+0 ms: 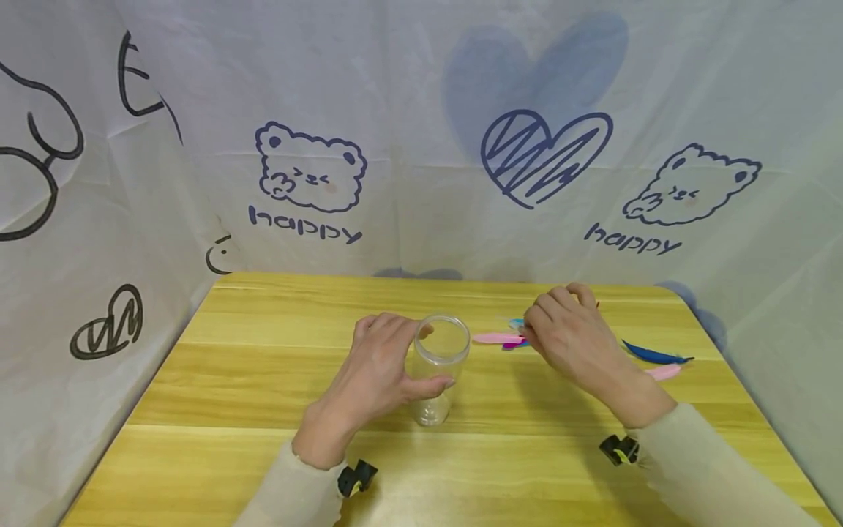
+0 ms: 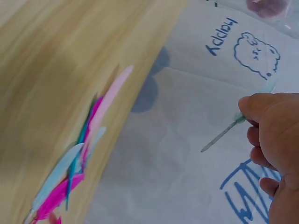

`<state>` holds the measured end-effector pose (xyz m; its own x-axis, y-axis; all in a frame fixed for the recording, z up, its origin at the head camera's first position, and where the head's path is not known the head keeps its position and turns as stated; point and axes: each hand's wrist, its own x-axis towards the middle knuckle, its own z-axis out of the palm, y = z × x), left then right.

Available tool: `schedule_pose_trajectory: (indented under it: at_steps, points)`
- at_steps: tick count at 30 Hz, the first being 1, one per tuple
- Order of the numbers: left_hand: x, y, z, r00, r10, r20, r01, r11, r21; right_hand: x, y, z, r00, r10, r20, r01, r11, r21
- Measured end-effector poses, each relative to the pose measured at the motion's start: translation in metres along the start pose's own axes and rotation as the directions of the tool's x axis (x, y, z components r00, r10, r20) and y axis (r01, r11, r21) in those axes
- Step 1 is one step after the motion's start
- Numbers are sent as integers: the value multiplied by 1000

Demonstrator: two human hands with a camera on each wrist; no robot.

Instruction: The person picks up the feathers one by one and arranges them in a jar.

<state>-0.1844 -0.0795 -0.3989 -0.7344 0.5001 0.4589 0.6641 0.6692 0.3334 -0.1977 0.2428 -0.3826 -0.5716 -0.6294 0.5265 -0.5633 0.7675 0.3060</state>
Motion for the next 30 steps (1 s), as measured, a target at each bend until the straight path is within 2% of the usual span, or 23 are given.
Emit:
schedule_pose_trajectory:
  at_steps: [16, 30]
  points:
    - [0, 1, 0, 1000, -2, 0, 2, 1000, 0, 23, -12, -31, 998, -13, -66, 17, 998, 52]
    - [0, 0, 1, 1000, 2, -5, -2, 1000, 0, 57, -30, -50, 976, -26, -218, 56, 990, 132]
